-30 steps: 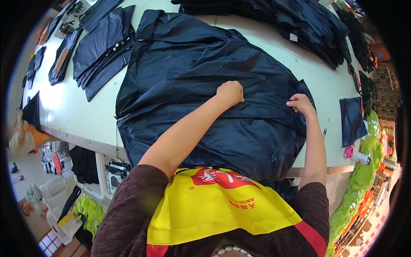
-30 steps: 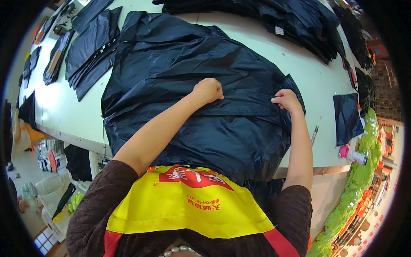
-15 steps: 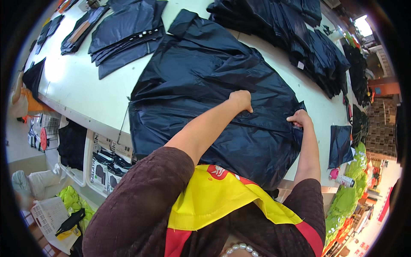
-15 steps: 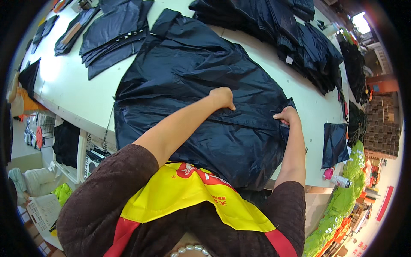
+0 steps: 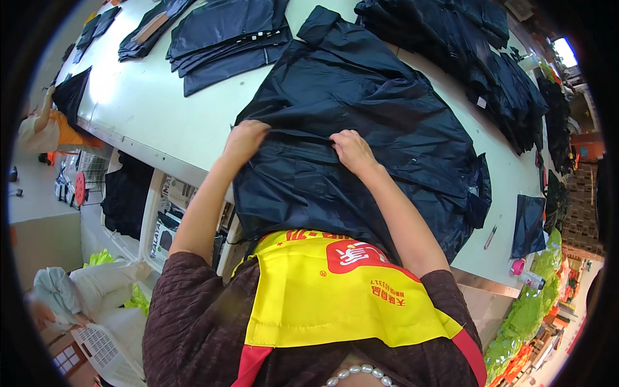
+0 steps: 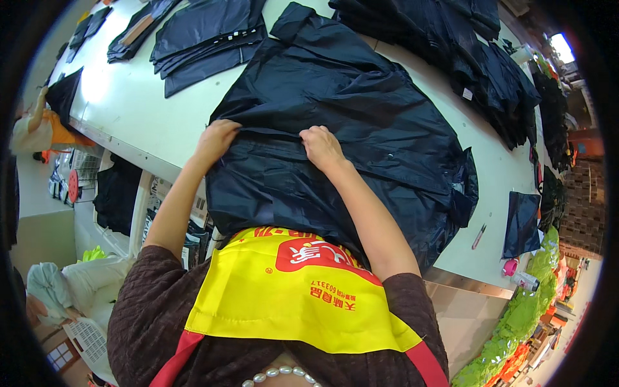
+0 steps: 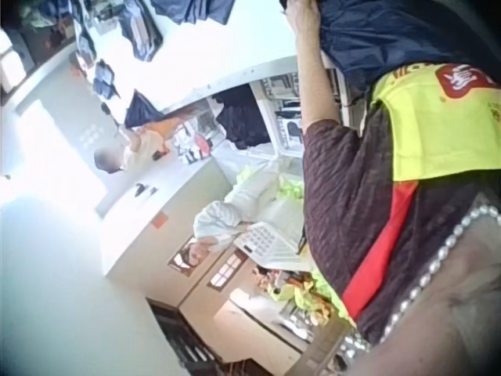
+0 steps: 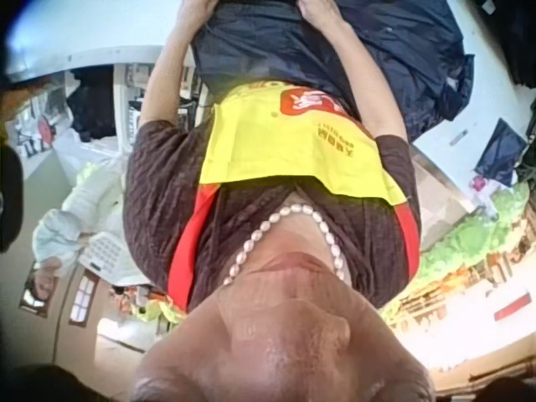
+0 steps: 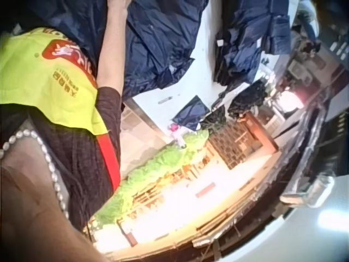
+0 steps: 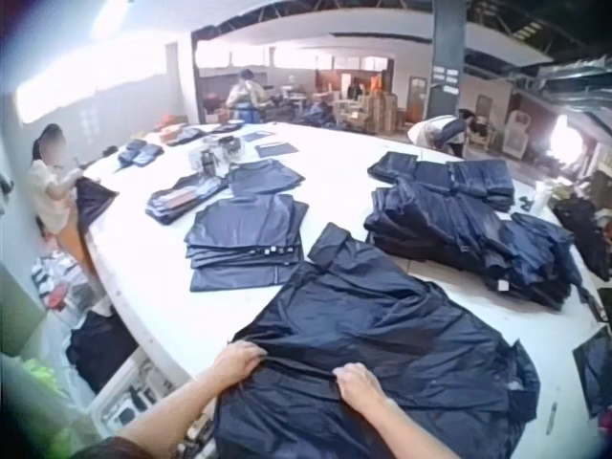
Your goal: The person folds a dark blue jacket on a table. They smooth the fabric, fold the sleeves inward, fold the jacket in half, and then fold it again into a compact rectangle. The folded jacket is placed on a stack of similar folded jackets.
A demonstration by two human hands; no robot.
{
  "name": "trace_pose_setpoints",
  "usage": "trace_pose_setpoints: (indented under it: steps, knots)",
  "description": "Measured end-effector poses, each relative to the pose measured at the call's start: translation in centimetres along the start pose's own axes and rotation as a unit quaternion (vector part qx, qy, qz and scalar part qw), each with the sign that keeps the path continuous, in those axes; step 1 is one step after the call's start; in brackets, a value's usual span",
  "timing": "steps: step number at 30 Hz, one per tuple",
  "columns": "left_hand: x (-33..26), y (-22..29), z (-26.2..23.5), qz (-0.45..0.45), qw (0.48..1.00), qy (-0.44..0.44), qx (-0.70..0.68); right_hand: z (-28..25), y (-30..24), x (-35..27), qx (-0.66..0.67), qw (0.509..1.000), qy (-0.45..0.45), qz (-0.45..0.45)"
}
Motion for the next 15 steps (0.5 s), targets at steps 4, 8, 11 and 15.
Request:
trace_pose_setpoints:
  steps: [4,8,11,15]
  knots:
    - [-1.5,-4.8,-2.6,-0.122,0.990,-0.064,-0.028,0.6,0.4,1.3,0.025,0.997,-0.010,0.073]
    - [0.1,-4.2,-2.7,-0.192,0.971,-0.073,-0.119,-0.6,1.7,1.8,0.020,0.989,-0.030,0.141]
    - [0.9,-4.6,-2.5,-0.234,0.961,-0.064,-0.135,-0.9,1.9,2.2,0.007,0.978,-0.071,0.194]
    - [1.2,-6.1,-2.0,-0.269,0.950,-0.096,-0.123,-1.3,1.4,3.0,-0.014,0.975,-0.108,0.195]
Point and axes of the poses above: each hand's wrist, its own x-axis towards the middle knuckle, its own z-axis out of the palm, y = z × x, the point moved 4 cm from there along x, towards the middle knuckle, and after that the axes turned 13 degrees about y, right-handed, at the moved point
